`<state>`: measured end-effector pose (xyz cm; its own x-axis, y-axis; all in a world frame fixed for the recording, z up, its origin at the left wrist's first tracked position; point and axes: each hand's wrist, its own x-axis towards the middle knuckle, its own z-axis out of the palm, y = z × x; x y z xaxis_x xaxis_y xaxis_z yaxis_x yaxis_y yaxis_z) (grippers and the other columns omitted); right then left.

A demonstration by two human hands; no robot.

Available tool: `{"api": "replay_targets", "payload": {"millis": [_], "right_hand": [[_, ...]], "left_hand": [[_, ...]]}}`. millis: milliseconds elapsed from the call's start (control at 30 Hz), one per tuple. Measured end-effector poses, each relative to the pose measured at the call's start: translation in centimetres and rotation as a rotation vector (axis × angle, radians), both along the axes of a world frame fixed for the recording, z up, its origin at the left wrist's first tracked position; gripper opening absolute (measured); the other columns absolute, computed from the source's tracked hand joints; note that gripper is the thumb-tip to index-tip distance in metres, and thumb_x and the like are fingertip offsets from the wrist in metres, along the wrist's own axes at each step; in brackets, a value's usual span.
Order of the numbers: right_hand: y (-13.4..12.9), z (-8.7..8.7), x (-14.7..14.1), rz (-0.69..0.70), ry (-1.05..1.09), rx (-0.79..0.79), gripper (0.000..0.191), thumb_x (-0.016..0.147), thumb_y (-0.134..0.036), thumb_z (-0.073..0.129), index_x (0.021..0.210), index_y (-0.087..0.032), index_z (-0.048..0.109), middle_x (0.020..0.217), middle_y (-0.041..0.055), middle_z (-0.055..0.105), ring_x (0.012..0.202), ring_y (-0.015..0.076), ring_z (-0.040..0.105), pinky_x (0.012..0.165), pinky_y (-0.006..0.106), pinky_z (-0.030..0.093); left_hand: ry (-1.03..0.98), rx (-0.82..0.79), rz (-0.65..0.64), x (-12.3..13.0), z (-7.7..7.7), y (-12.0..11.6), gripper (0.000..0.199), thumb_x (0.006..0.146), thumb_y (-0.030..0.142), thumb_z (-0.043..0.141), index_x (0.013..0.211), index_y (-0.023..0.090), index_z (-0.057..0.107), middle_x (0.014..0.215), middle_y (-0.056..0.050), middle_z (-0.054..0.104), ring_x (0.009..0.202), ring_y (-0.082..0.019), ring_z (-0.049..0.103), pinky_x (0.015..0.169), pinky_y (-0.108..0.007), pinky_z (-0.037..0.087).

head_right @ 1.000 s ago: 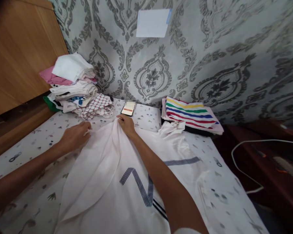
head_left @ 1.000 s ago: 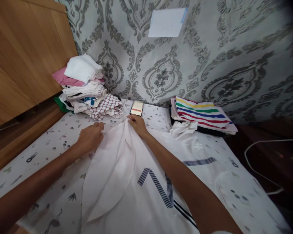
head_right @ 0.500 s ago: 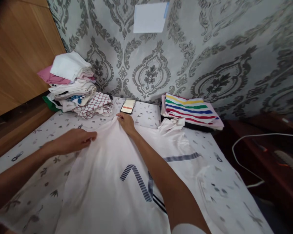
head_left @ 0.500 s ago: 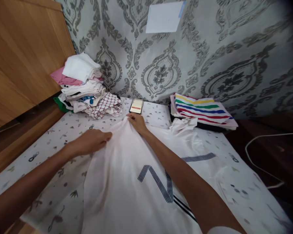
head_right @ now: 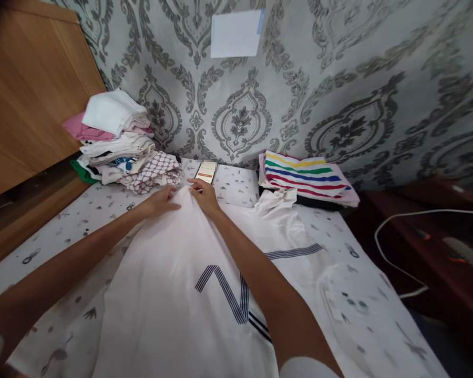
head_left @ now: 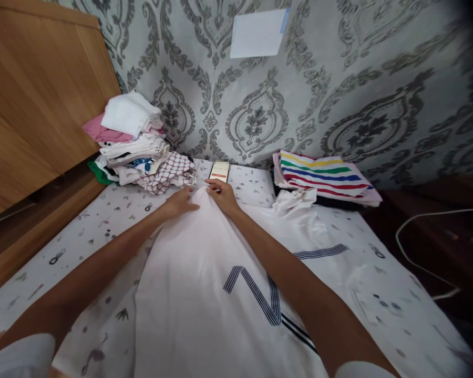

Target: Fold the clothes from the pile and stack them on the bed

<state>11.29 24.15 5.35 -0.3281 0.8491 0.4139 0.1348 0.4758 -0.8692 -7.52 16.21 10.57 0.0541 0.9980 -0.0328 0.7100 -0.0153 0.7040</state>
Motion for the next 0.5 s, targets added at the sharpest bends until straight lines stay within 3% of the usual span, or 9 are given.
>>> {"api": "replay_targets", "payload": {"millis": [100, 167, 367, 433, 500], "right_hand": [[-0.1, -0.2, -0.1, -0.022, -0.031, 0.011, 0.034, 0.079, -0.029, 0.06, 0.11, -0.021, 0.073, 0.084, 0.0009, 0.072, 0.073, 0.0155, 0.062, 0.071, 0.03, 0.049], [-0.2, -0.3, -0.3, -0.042, -0.072, 0.015, 0.03, 0.079, -0.023, 0.06, 0.105, -0.022, 0.075, 0.082, 0.0007, 0.071, 0.073, 0.0167, 0.061, 0.074, 0.032, 0.05], [-1.2, 0.7, -0.7, -0.119, -0.219, 0.055, 0.028, 0.077, -0.007, 0.059, 0.095, -0.023, 0.075, 0.091, 0.007, 0.071, 0.098, 0.0282, 0.06, 0.098, 0.048, 0.043], [-2.7, 1.8, -1.1, -0.171, -0.284, 0.141, 0.026, 0.076, -0.006, 0.059, 0.093, -0.02, 0.073, 0.097, 0.0099, 0.07, 0.105, 0.0311, 0.057, 0.101, 0.05, 0.041], [-5.5, 3.1, -1.8, -0.16, -0.311, 0.176, 0.018, 0.079, -0.008, 0.06, 0.089, -0.02, 0.07, 0.094, 0.0089, 0.069, 0.1, 0.0293, 0.06, 0.095, 0.048, 0.045]], "left_hand": [[0.041, -0.008, -0.052, -0.4, 0.1, 0.6, 0.017, 0.062, 0.031, 0.071, 0.071, 0.019, 0.064, 0.07, -0.001, 0.061, 0.07, -0.021, 0.058, 0.063, -0.028, 0.038], [0.051, -0.001, -0.045, -1.2, 0.3, 0.5, 0.015, 0.062, 0.029, 0.069, 0.06, 0.02, 0.057, 0.062, 0.002, 0.054, 0.066, -0.019, 0.053, 0.06, -0.027, 0.033], [0.061, 0.006, 0.003, -1.8, 0.4, -0.3, 0.013, 0.073, 0.03, 0.064, 0.073, 0.018, 0.059, 0.068, 0.003, 0.05, 0.07, -0.016, 0.048, 0.062, -0.026, 0.031], [0.102, -0.004, 0.027, -1.5, 0.3, -0.4, 0.012, 0.076, 0.028, 0.063, 0.08, 0.016, 0.061, 0.073, 0.001, 0.053, 0.071, -0.016, 0.049, 0.063, -0.026, 0.032], [0.149, -0.017, 0.055, -1.1, 0.3, -0.4, 0.012, 0.076, 0.024, 0.064, 0.083, 0.015, 0.063, 0.076, 0.0, 0.056, 0.073, -0.016, 0.05, 0.063, -0.025, 0.033]]}}
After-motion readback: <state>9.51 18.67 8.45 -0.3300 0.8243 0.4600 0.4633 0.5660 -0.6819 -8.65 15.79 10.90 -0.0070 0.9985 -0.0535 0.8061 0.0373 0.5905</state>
